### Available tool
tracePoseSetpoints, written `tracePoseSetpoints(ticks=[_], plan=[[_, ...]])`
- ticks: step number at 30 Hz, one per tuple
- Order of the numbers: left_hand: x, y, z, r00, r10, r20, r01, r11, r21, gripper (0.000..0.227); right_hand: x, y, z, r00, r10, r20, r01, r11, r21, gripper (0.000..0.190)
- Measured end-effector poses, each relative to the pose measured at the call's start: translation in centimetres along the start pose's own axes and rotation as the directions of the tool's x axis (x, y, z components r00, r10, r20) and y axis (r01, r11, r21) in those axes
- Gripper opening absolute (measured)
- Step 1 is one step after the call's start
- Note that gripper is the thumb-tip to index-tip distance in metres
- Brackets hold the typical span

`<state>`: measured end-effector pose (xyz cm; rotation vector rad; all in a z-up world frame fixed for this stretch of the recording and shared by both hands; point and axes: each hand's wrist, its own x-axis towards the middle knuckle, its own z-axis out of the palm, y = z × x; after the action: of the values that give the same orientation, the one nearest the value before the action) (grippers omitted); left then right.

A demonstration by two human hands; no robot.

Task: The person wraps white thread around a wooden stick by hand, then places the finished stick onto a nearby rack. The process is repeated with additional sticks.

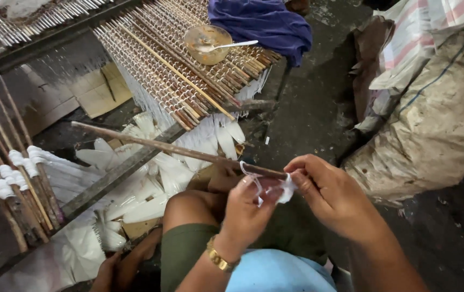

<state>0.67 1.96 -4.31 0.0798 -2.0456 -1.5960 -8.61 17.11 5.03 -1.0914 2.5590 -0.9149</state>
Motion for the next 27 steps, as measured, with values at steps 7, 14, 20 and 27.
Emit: tracePoseSetpoints(ticks=[7, 14, 20, 27], plan=[[0.1, 0.0, -1.4, 0.997, 0.034, -0.066, -0.04, 0.994, -0.1, 0.021, -0.2, 0.6, 0.1, 0.998, 0.06, 0.008, -0.059, 0.997, -0.052, 0.025], [0.0, 0.3, -0.7, 0.997, 0.076, -0.023, -0.078, 0.991, -0.113, 0.019, 0.0, -0.1, 0.7, 0.995, 0.097, 0.006, -0.096, 0.989, -0.116, 0.028], [-0.2, -0.4, 0.1, 0.994, -0.095, -0.047, 0.093, 0.994, -0.054, 0.027, 0.0, -0.6, 0.1, 0.991, 0.131, -0.025, -0.131, 0.991, -0.018, 0.031], [0.2, 1.0, -0.9, 0.99, 0.133, -0.053, -0.138, 0.984, -0.112, 0.02, 0.1, -0.6, 0.5, 0.99, 0.144, -0.002, -0.144, 0.985, -0.093, 0.035]])
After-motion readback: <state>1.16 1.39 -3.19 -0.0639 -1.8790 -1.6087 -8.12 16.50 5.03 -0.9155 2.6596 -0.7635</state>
